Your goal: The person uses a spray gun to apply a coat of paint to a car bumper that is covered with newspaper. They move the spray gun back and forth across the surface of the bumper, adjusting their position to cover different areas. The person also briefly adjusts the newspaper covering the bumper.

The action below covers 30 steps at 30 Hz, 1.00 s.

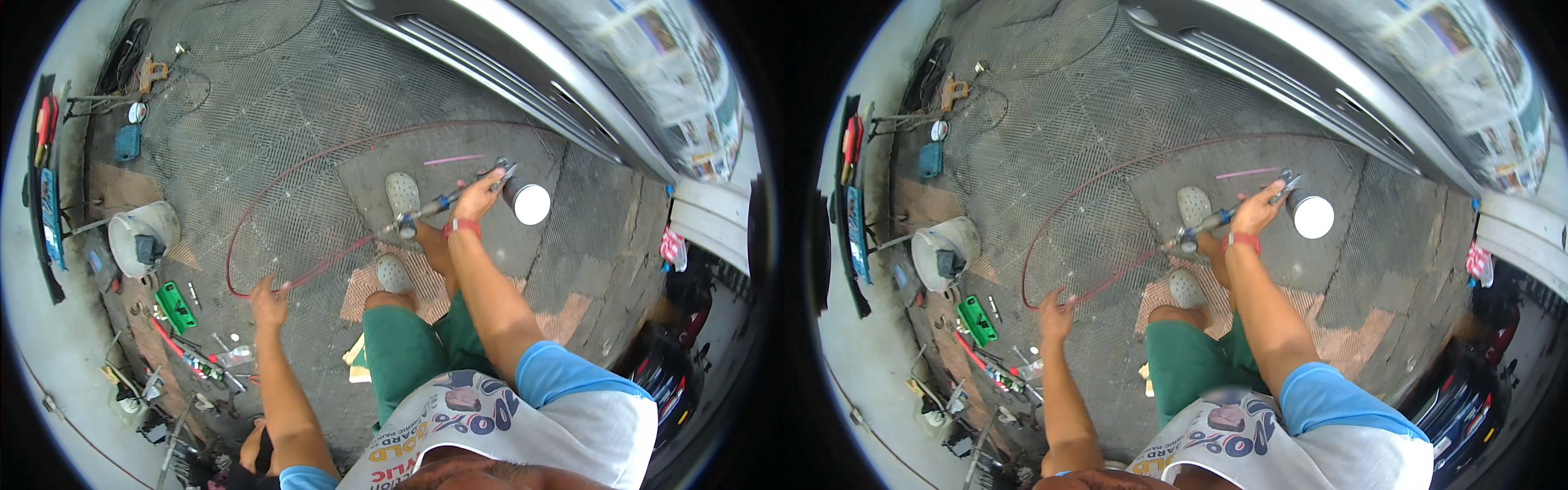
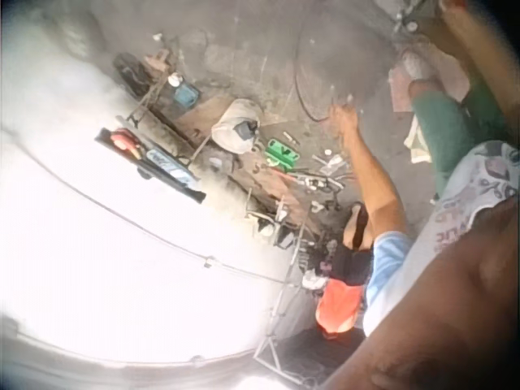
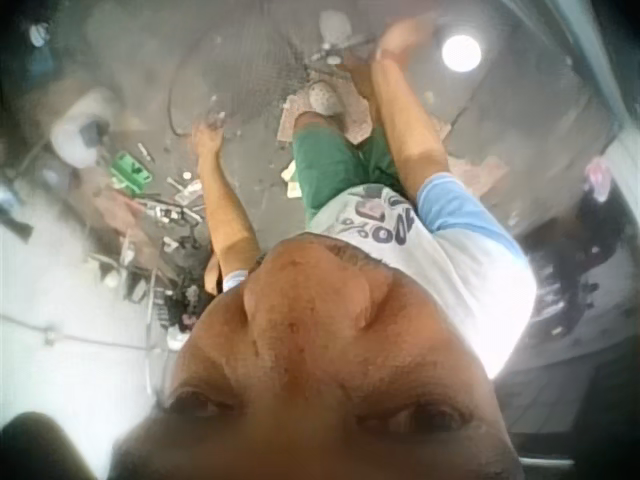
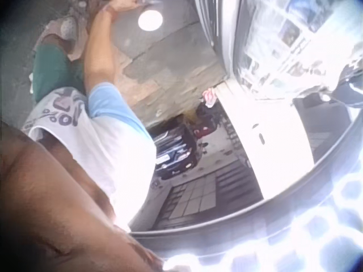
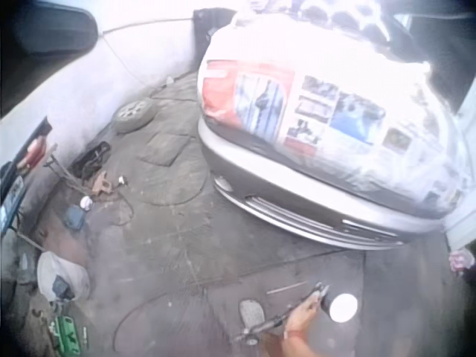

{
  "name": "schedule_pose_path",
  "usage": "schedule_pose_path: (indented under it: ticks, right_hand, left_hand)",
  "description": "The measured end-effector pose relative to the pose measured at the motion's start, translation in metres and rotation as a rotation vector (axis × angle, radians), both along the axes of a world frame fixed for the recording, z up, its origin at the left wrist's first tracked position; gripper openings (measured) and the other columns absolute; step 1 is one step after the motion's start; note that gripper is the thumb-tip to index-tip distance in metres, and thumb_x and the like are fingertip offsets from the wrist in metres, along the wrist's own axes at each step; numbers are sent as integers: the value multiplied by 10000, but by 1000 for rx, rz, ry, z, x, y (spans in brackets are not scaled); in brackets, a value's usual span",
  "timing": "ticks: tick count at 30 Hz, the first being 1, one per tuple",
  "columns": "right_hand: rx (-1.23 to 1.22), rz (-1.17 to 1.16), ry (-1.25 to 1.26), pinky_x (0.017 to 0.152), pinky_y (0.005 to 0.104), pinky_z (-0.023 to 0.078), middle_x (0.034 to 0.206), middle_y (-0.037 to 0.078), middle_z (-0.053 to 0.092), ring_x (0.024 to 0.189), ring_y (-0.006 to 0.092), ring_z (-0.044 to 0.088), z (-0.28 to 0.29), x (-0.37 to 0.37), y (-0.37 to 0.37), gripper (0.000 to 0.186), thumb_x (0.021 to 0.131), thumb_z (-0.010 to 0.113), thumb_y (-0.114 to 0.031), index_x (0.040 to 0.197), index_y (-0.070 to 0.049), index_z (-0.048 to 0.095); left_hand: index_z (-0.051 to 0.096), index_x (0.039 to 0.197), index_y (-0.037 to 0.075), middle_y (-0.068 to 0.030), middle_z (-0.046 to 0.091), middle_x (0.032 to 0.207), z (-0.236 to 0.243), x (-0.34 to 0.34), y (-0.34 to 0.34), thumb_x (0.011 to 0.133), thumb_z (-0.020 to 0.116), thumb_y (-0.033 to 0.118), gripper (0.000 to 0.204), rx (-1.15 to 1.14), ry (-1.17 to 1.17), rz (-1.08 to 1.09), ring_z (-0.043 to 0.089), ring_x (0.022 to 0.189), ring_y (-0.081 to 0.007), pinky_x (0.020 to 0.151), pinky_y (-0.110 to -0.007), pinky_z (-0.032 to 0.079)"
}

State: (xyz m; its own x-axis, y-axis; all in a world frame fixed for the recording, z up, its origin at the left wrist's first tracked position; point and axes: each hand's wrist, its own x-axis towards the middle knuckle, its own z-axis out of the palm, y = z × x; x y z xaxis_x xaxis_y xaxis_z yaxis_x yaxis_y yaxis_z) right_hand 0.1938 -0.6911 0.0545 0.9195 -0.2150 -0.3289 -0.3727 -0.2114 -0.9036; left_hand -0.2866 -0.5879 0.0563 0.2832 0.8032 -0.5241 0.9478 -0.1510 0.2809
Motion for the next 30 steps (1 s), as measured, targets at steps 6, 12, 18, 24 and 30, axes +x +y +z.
schedule_pose_path:
  ticks: [6, 12, 18, 24, 30]
  right_hand:
    - [67, 210, 69, 760, 340, 613, 1505, 260, 522, 1134, 309, 668, 135, -85, -97, 888, 1106, 411, -589, 1686, -2, 83]
    - [49, 280, 8, 893, 353, 589, 1468, 264, 552, 1246, 320, 643, 215, -102, -178, 841, 1127, 391, -545, 1685, 7, 88]
    - [362, 117, 62, 643, 285, 596, 1463, 218, 582, 1258, 274, 641, 274, -61, -276, 764, 1134, 397, -518, 1661, 5, 217]
    - [427, 1, 86, 487, 256, 494, 1227, 147, 719, 599, 126, 612, 308, -8, -421, 649, 1130, 390, -530, 1410, 36, 541]
    - [403, -91, 29, 475, 259, 470, 1150, 132, 725, 543, 131, 578, 347, 68, -577, 669, 1117, 405, -560, 1342, 46, 576]
  left_hand:
    - [683, 1380, 90, -180, 704, 1336, 150, 235, -68, 1062, 627, 363, 423, -573, -487, -52, 649, 1248, -333, 1103, -402, 474]
    - [610, 1467, 19, -85, 692, 1323, 202, 291, -166, 1114, 567, 321, 467, -1336, -585, 163, 630, 1194, -148, 1066, -301, 484]
    - [619, 1422, -10, -83, 674, 1384, 225, 315, -276, 1014, 717, 223, 480, -1417, -575, 302, 614, 1268, -155, 1122, -289, 448]
    - [706, 1241, 11, -62, 749, 1235, 232, 365, -417, 991, 741, 166, 296, -1490, -576, 355, 691, 1144, -141, 1042, -303, 528]
    - [709, 1223, 9, -68, 767, 1167, 250, 450, -561, 1013, 719, 160, 259, -1624, -568, 243, 730, 1041, -141, 956, -278, 580]
